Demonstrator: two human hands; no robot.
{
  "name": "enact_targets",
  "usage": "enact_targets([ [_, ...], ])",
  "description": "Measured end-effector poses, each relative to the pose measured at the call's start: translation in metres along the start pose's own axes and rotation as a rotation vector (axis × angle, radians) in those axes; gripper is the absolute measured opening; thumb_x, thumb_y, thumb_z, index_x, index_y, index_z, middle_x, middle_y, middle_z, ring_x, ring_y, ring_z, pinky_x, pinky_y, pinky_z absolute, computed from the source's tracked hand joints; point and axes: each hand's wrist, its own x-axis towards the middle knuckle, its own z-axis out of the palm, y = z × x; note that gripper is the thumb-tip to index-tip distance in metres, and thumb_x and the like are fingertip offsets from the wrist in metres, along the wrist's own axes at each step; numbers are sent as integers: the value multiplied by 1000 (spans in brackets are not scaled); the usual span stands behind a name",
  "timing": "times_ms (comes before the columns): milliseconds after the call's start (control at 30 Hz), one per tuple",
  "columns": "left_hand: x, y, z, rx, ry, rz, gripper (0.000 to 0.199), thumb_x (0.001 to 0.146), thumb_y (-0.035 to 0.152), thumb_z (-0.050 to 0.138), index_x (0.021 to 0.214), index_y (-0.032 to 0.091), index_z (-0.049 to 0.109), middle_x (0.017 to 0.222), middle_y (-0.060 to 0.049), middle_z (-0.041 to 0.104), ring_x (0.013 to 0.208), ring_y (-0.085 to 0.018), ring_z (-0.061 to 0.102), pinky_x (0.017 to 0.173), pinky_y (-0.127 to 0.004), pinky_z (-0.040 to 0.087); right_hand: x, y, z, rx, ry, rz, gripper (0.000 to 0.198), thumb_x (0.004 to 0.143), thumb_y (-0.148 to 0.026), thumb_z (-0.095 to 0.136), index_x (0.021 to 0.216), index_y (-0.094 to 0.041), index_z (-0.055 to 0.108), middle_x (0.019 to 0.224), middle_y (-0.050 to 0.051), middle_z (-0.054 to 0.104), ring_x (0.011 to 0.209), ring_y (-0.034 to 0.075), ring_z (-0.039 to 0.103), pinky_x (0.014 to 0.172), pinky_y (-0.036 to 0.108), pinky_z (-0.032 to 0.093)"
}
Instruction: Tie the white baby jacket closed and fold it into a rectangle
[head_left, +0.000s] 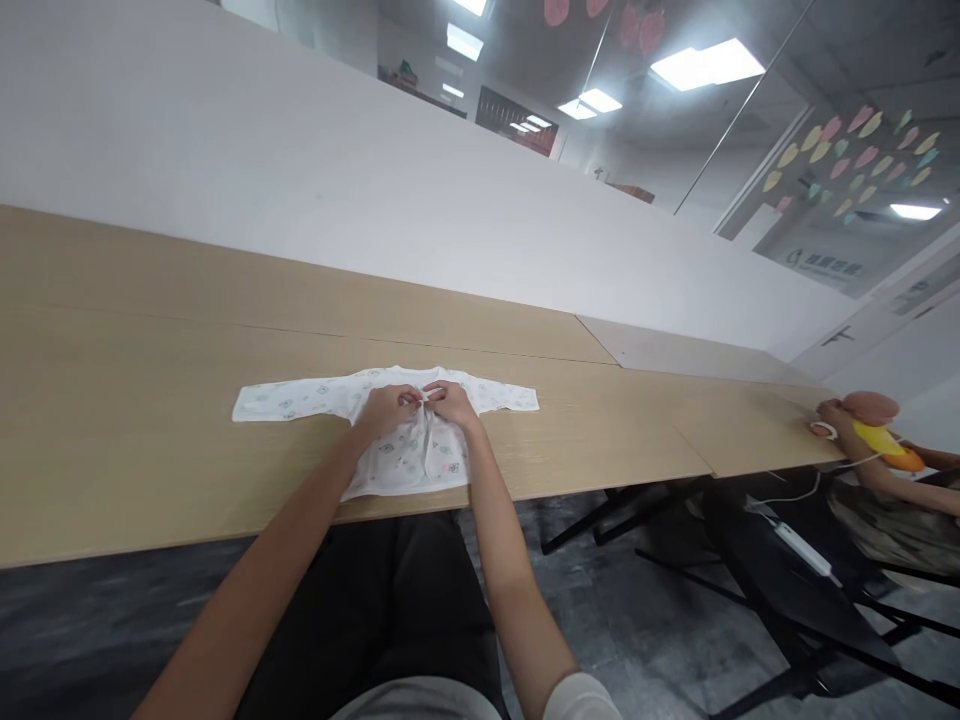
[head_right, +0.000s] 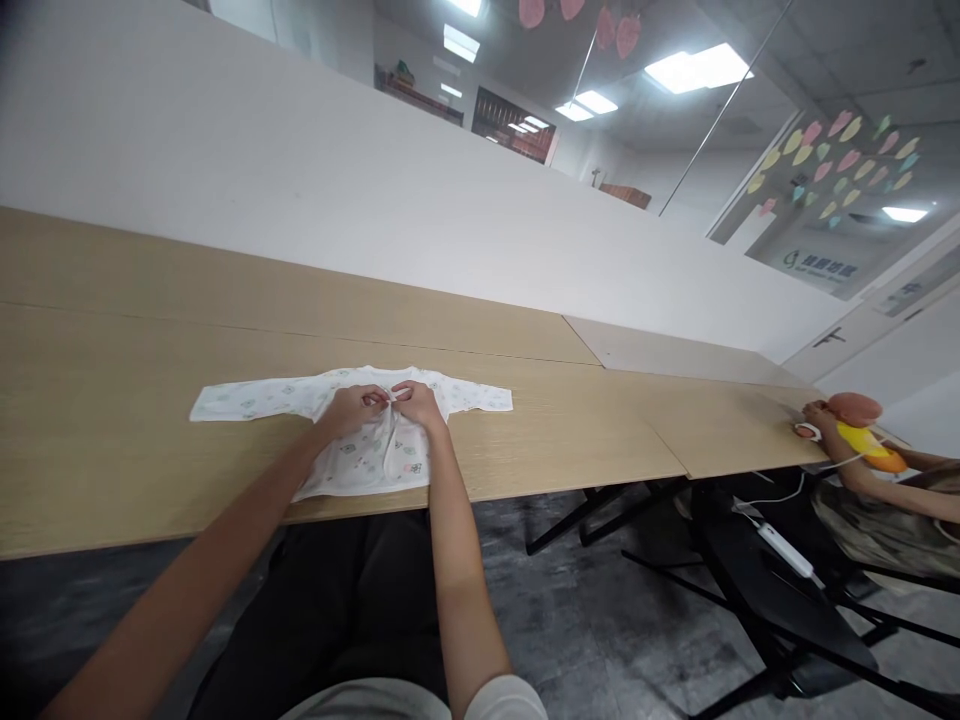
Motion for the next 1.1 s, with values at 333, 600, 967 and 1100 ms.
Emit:
enact_targets([
  [333,2,-6,3,-84,-4,-41,24,69,34,59,83,21,74,82,-4,76,77,-20,68,78,-32,53,-5,-14,-3,187,-52,123,29,71,-2,55,96,-14,66,60,-4,63,47,7,57,54,18,51],
  [600,2,-9,2,-108,-28,-22,28,66,33,59,88,20,70,80,-4,75,75,-21,69,75,-32,53,-5,-7,-1,154,-86,14,33,67,0,55,95,-14,65,61,-6,62,54,9,59,58,19,50],
  [967,-3,-4,1,-94,-8,-77,34,69,31,55,99,21,66,75,-1,75,72,-21,70,69,-30,50,-4,-4,10,-95,44,-130,29,69,-4,60,94,-17,68,66,-6,64,67,11,63,69,20,49],
  [1100,-5,2,0,-118,-7,-65,30,69,31,59,97,22,63,78,-1,75,76,-21,71,72,-30,51,-5,-3,10,-131,44,-129,31,70,-5,61,97,-18,68,69,-4,67,69,11,65,71,21,49],
])
